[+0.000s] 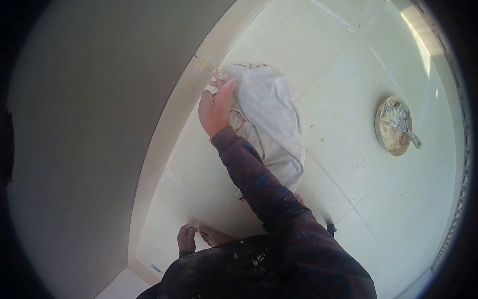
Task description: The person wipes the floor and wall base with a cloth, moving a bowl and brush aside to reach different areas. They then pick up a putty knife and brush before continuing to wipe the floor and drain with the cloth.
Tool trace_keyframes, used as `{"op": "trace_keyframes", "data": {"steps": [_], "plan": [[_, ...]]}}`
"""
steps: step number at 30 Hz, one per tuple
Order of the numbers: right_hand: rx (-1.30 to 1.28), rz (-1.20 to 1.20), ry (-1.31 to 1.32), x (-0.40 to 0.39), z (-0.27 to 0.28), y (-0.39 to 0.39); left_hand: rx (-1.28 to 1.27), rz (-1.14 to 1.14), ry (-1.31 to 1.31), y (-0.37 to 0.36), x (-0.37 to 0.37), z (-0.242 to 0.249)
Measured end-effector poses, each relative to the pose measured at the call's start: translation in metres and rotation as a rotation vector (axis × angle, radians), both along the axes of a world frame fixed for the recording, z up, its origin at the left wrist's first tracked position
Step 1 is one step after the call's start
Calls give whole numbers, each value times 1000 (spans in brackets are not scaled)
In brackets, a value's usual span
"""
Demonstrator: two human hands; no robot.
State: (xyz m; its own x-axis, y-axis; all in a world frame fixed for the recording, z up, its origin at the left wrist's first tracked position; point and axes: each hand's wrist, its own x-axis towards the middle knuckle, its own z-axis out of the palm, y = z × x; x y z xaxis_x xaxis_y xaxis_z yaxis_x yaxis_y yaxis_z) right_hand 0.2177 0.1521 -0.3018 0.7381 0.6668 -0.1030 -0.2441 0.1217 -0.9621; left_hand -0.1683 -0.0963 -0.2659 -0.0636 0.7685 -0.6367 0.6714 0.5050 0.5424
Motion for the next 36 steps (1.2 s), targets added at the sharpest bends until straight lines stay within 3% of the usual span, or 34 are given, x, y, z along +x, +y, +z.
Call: {"op": "trace_keyframes", "data": {"steps": [5,12,15,18,20,23,27,29,33,35,36], "plan": [[113,-93,135,-5,-5,32,5,21,-11,-5,-7,-4],[69,-79,93,-7,14,26,-4,10,-19,-6,-5,-4],[110,-86,-39,-2,21,20,7,0,-35,-3,-7,-9],[113,-17,12,8,25,9,-18,-15,-12,3,-5,-11],[184,21,252,14,17,1,0,-33,-14,10,-2,-12],[21,-118,154,10,-5,8,0,-20,-15,12,5,-10],[68,-50,265,0,6,22,-2,9,-44,8,4,-11],[80,-29,80,-4,18,21,3,10,-40,5,0,-9],[163,-22,42,5,35,-4,-22,12,-14,3,1,-9],[219,-29,208,34,34,-37,20,16,-42,6,3,-11],[134,-57,82,54,35,-58,55,20,-62,6,3,-11]]}}
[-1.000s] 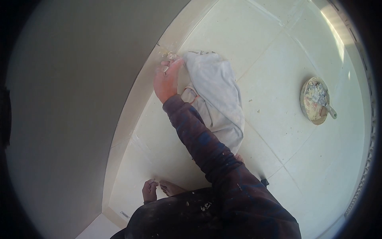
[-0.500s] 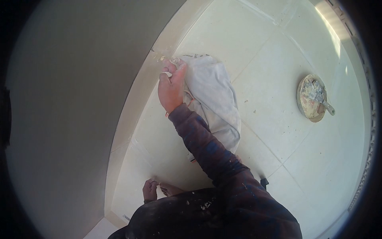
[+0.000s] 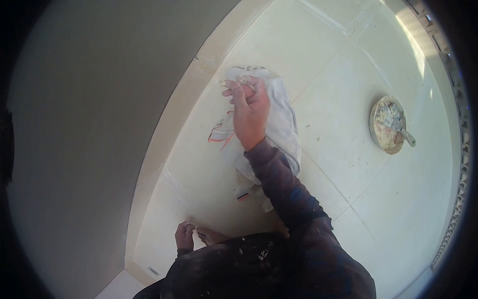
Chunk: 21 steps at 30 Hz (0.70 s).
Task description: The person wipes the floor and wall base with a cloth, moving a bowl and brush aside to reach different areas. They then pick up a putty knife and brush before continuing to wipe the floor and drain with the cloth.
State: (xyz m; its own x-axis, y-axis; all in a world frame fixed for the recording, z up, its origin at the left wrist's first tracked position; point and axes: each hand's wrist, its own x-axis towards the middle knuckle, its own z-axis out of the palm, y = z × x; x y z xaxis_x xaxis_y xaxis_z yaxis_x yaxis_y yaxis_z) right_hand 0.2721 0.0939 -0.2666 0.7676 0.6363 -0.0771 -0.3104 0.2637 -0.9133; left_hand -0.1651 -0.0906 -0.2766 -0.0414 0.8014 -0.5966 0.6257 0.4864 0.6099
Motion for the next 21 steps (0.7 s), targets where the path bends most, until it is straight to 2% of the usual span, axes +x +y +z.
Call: {"op": "trace_keyframes", "data": {"steps": [2,7,8,9,10,11,12,14,16,18,20,21], "plan": [[-137,-48,-161,50,2,-56,19,7,-18,3,3,2],[-970,-376,-885,196,8,-238,36,-17,-36,13,11,-1],[-1183,-405,-948,213,13,-263,36,-13,-44,16,14,-4],[-1382,-396,-896,225,15,-280,22,-26,-41,21,19,-5],[-1373,-405,-904,241,2,-305,17,-40,-41,28,24,-8],[-1349,-364,-1164,259,-25,-331,38,-76,-61,34,28,-15],[-1315,-317,-1421,258,-22,-327,48,-71,-71,44,43,-10],[-1239,-349,-1429,246,-6,-303,77,-210,-73,67,68,4],[-1304,-270,-992,221,17,-265,90,-246,-81,83,81,5],[-1298,-164,-997,203,19,-234,140,-329,-96,94,94,7],[-841,-112,-1151,179,0,-203,149,-326,-109,97,104,6],[-757,-32,-997,150,7,-175,149,-322,-121,95,107,6]]}}
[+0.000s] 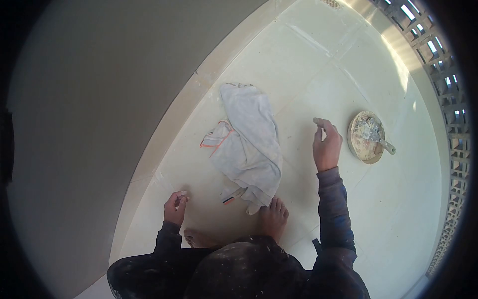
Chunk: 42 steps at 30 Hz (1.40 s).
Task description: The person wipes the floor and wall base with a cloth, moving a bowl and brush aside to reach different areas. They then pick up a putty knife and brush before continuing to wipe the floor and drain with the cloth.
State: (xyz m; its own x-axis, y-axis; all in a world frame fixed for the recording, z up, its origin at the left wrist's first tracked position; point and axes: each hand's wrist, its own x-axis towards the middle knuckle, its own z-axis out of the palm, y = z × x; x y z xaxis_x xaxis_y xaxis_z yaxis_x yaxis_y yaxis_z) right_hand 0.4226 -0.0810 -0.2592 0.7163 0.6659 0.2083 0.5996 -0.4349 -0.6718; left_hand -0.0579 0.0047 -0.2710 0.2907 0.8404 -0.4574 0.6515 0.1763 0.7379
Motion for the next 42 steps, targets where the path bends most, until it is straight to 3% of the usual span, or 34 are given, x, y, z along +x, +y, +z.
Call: {"op": "trace_keyframes", "data": {"steps": [3,4,8,10,17,20,22,25,29,31,35,40,41,42], "plan": [[375,261,802,-76,-13,80,-33,-33,15,-9,1,-1],[432,311,955,-99,-20,108,-35,-48,7,-11,-2,-5],[438,247,1102,-161,-58,205,-44,35,49,-20,-15,-2],[534,122,1053,-180,-95,236,-53,72,61,-25,-26,0],[580,74,1010,-194,-96,257,-108,202,59,-53,-52,-1],[407,84,800,-196,-83,256,-131,233,50,-59,-59,-5],[-6,136,300,-198,-66,249,-143,239,51,-58,-58,-4],[-170,253,136,-199,-53,243,-136,238,47,-58,-59,-2],[-38,270,273,-188,-73,242,-130,222,47,-55,-58,-2],[401,120,880,-186,-87,242,-131,228,41,-56,-59,-4],[532,92,876,-196,-90,251,-139,239,59,-59,-58,-2],[248,212,329,-202,-99,247,-98,210,38,-62,-64,-11],[245,198,320,-200,-94,239,-99,213,33,-62,-65,-12],[274,276,508,-197,-82,229,-105,194,23,-62,-64,-11]]}}
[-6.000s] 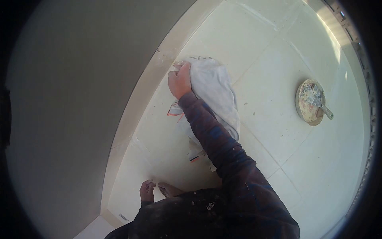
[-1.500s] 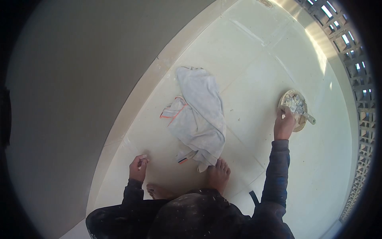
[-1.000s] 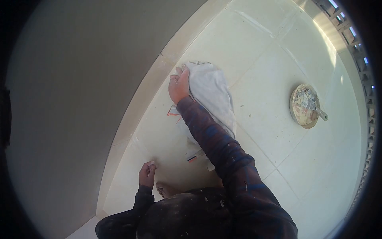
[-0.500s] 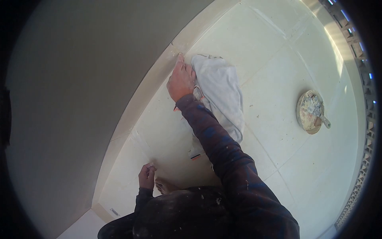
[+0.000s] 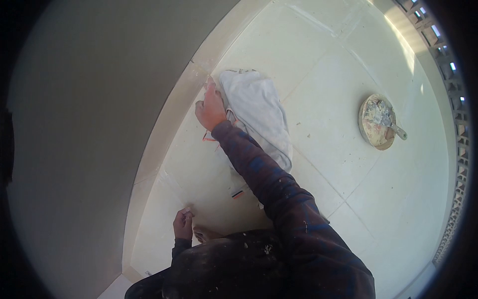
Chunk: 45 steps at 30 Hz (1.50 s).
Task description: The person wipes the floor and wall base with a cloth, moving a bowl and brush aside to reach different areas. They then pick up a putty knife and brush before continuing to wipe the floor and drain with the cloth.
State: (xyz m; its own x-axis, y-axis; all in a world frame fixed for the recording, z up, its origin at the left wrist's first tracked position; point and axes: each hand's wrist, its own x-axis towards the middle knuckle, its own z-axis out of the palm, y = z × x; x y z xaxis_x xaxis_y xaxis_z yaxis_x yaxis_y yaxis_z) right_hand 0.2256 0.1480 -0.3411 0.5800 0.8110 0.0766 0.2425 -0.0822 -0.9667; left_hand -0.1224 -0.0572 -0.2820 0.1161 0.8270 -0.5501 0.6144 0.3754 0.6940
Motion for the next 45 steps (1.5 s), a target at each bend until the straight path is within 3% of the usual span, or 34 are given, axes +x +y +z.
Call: {"op": "trace_keyframes", "data": {"steps": [1,3,6,11,14,17,27,33,35,36,38,39,40,41,43,45], "plan": [[23,81,172,7,11,-14,6,-6,11,3,1,0],[131,99,177,21,47,-66,4,-13,-20,6,3,-3],[43,-16,-61,68,78,-163,8,-50,-75,9,-6,-15],[-389,-577,-471,195,85,-313,-13,-99,-57,13,-6,-20],[-723,-448,-684,258,91,-376,-7,-150,-43,21,7,-14],[-846,-301,-739,289,80,-394,5,-167,-40,32,15,-13],[-677,-208,-781,295,52,-392,14,-144,26,28,5,-8],[-964,-285,-608,300,56,-378,12,-92,54,15,1,0],[-883,-392,-997,280,70,-359,5,-60,73,13,2,8],[-871,-372,-995,274,82,-339,7,-40,83,11,-2,7],[-416,-295,-411,233,109,-285,0,-31,81,7,-6,3],[-41,-225,16,205,106,-245,-1,-29,83,5,-6,3],[187,-139,416,169,109,-202,-17,-25,67,3,-6,2],[317,-59,633,133,98,-163,-32,-21,54,2,-5,1],[372,86,914,70,80,-92,-27,-19,71,4,-2,1],[300,-11,803,31,44,-30,-24,-14,95,3,-4,5]]}}
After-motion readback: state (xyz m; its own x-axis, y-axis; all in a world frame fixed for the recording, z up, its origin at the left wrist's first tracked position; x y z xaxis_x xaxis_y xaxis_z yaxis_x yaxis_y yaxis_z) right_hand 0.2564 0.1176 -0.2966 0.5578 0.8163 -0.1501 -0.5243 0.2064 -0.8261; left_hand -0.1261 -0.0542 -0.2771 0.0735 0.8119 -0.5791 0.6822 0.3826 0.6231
